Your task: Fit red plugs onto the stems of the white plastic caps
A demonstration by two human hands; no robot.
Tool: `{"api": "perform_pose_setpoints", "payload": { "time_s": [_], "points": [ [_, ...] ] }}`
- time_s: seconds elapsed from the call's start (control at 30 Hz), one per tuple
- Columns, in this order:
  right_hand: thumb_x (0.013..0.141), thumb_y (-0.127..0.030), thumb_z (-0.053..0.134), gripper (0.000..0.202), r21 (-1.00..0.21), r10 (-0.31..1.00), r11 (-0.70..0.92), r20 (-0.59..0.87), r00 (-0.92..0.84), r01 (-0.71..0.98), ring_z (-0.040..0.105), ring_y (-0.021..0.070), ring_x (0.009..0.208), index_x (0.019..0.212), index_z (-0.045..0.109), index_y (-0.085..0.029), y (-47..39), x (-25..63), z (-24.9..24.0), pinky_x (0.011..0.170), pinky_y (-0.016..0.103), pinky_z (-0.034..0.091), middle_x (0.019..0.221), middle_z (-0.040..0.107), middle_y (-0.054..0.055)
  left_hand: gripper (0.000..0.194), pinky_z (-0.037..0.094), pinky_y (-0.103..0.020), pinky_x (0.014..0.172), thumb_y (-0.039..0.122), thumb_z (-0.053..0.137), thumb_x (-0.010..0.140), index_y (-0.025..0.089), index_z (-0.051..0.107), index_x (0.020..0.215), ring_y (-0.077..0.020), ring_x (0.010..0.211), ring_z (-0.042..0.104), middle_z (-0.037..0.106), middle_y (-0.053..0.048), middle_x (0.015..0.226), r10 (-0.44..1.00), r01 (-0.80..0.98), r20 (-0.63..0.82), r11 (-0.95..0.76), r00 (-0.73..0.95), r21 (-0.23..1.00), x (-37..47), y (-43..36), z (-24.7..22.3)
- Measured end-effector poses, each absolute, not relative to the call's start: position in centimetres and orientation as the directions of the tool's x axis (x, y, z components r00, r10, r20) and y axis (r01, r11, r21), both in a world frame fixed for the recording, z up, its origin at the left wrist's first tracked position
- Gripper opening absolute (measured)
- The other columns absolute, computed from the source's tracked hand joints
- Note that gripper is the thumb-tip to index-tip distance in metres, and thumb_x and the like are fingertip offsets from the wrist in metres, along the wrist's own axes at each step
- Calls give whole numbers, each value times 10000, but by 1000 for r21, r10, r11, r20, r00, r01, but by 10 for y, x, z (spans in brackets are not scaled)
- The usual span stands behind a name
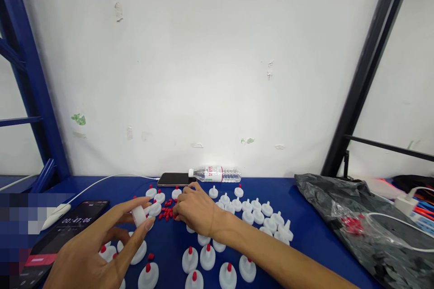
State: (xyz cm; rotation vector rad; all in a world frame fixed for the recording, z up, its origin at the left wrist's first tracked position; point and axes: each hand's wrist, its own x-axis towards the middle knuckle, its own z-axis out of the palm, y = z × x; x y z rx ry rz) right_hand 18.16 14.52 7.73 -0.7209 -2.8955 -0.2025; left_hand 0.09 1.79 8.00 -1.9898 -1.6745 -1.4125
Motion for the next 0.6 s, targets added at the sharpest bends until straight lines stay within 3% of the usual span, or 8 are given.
{"api": "perform_pose_setpoints", "payload": {
  "time_s": [0.23, 0.43, 0.6],
  "points": [
    [987, -295, 672, 128, 135, 425, 885, 158, -891, 446, 566, 175, 914, 933, 732, -196, 147, 182, 76, 943, 325, 321, 907, 704, 10, 313, 535, -208, 530, 493, 605, 928, 326, 639, 1191, -119, 528, 671, 741, 58, 855, 663, 851, 744, -346, -76, 396, 0, 19, 78],
    [998, -263, 647, 126, 201, 396, 886, 139, -908, 417, 558, 203, 911, 947, 705, -164, 145, 184, 77, 971, 359, 307, 908, 706, 39, 311, 415, -200, 337, 523, 595, 929, 347, 649, 1180, -122, 536, 689, 765, 66, 898, 699, 840, 709, -331, -89, 431, 4, 18, 82],
    [1024, -271, 609, 146, 210, 375, 895, 123, -919, 393, 576, 205, 924, 958, 674, -158, 144, 184, 78, 926, 341, 321, 891, 701, 44, 312, 533, -186, 489, 505, 613, 919, 366, 642, 1198, -110, 542, 689, 744, 80, 856, 702, 846, 708, -327, -82, 422, 1, 20, 77]
  ]
}}
